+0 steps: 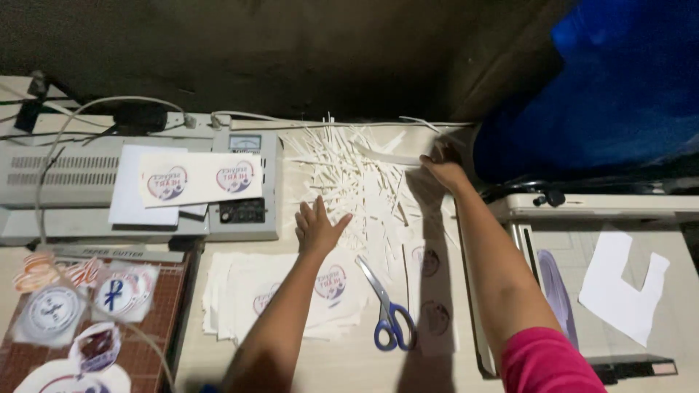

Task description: Cutting out circular stickers from a printed sheet using scissors.

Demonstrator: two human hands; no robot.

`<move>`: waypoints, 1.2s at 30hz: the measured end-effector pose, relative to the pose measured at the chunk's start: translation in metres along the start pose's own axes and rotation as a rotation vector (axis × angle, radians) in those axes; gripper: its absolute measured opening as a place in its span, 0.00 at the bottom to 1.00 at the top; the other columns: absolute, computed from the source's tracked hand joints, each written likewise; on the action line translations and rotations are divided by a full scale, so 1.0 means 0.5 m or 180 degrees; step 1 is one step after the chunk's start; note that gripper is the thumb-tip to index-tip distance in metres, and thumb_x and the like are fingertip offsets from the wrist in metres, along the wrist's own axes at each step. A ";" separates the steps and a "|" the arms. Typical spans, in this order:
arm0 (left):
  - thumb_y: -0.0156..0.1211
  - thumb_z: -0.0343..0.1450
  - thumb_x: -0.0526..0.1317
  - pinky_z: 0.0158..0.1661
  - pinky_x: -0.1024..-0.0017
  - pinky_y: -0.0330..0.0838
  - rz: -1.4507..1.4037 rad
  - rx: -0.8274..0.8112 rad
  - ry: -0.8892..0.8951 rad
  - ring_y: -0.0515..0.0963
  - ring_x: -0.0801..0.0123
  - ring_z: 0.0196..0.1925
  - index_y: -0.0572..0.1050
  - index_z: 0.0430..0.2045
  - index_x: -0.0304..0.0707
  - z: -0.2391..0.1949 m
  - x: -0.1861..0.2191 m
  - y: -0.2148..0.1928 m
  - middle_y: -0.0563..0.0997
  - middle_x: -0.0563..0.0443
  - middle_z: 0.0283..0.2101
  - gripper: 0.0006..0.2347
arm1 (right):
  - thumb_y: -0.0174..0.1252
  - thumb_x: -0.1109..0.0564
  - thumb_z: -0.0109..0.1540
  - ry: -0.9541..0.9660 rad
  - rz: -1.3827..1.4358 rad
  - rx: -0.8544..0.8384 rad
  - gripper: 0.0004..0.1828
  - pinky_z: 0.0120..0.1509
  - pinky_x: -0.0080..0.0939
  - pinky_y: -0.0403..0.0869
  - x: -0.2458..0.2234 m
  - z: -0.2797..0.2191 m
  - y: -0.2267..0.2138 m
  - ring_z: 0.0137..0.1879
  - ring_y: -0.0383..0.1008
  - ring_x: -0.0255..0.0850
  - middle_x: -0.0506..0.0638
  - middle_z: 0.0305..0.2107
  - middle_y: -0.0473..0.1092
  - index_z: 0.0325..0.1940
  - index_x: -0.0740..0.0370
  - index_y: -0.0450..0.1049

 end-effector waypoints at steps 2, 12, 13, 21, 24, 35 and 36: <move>0.57 0.65 0.70 0.70 0.40 0.33 -0.0009 -0.0179 -0.0115 0.30 0.35 0.78 0.41 0.75 0.52 -0.005 0.022 -0.004 0.34 0.32 0.77 0.48 | 0.57 0.26 0.60 0.0019 -0.0465 0.0129 0.52 0.72 0.53 0.52 0.098 0.083 0.021 0.75 0.46 0.60 0.68 0.70 0.52 0.74 0.66 0.57; 0.70 0.57 0.69 0.68 0.32 0.26 0.0222 -0.0654 -0.0353 0.21 0.29 0.76 0.36 0.75 0.49 -0.018 0.045 -0.009 0.29 0.30 0.77 0.58 | 0.62 0.31 0.59 0.0058 -0.0587 0.0438 0.45 0.70 0.55 0.64 0.078 0.146 0.023 0.67 0.63 0.58 0.67 0.62 0.65 0.68 0.66 0.68; 0.70 0.57 0.69 0.68 0.32 0.26 0.0227 -0.0681 -0.0396 0.21 0.29 0.76 0.36 0.75 0.49 -0.020 0.045 -0.007 0.29 0.30 0.77 0.58 | 0.62 0.31 0.59 0.0076 -0.0581 0.0391 0.45 0.70 0.55 0.64 0.079 0.128 0.066 0.67 0.63 0.58 0.67 0.62 0.65 0.68 0.66 0.68; 0.49 0.63 0.73 0.64 0.22 0.29 -0.0504 -0.0584 -0.0820 0.23 0.30 0.77 0.38 0.75 0.48 0.030 0.093 -0.018 0.31 0.35 0.78 0.50 | 0.39 0.34 0.69 0.0253 -0.0255 -0.0098 0.37 0.82 0.56 0.33 -0.281 -0.152 0.233 0.82 0.35 0.58 0.60 0.75 0.48 0.74 0.59 0.58; 0.46 0.68 0.74 0.70 0.35 0.29 -0.0896 0.0041 -0.0381 0.37 0.40 0.79 0.44 0.74 0.38 0.136 0.021 0.114 0.45 0.31 0.76 0.47 | 0.39 0.38 0.70 0.0154 0.0282 -0.0200 0.35 0.80 0.57 0.34 -0.267 -0.186 0.329 0.81 0.37 0.57 0.61 0.74 0.52 0.76 0.61 0.56; 0.64 0.67 0.49 0.53 0.61 0.73 -0.1918 0.0524 -0.0784 0.82 0.49 0.53 0.74 0.55 0.33 0.083 0.009 0.022 0.82 0.35 0.53 0.24 | 0.52 0.54 0.67 0.0062 0.2338 -0.1064 0.30 0.71 0.42 0.68 -0.342 -0.265 0.324 0.68 0.68 0.44 0.58 0.66 0.66 0.74 0.61 0.60; 0.64 0.68 0.45 0.51 0.62 0.74 -0.1803 0.0573 -0.1005 0.82 0.51 0.51 0.77 0.53 0.34 0.092 -0.021 0.041 0.83 0.37 0.51 0.20 | 0.54 0.53 0.65 -0.0060 0.2102 -0.1149 0.32 0.71 0.44 0.69 -0.355 -0.267 0.282 0.70 0.67 0.45 0.58 0.68 0.64 0.74 0.59 0.60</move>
Point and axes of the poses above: each hand's wrist, its own z-axis towards the middle knuckle, its own y-axis out of the palm, x = y × z, the point moved 3 cm from there along z, towards the middle knuckle
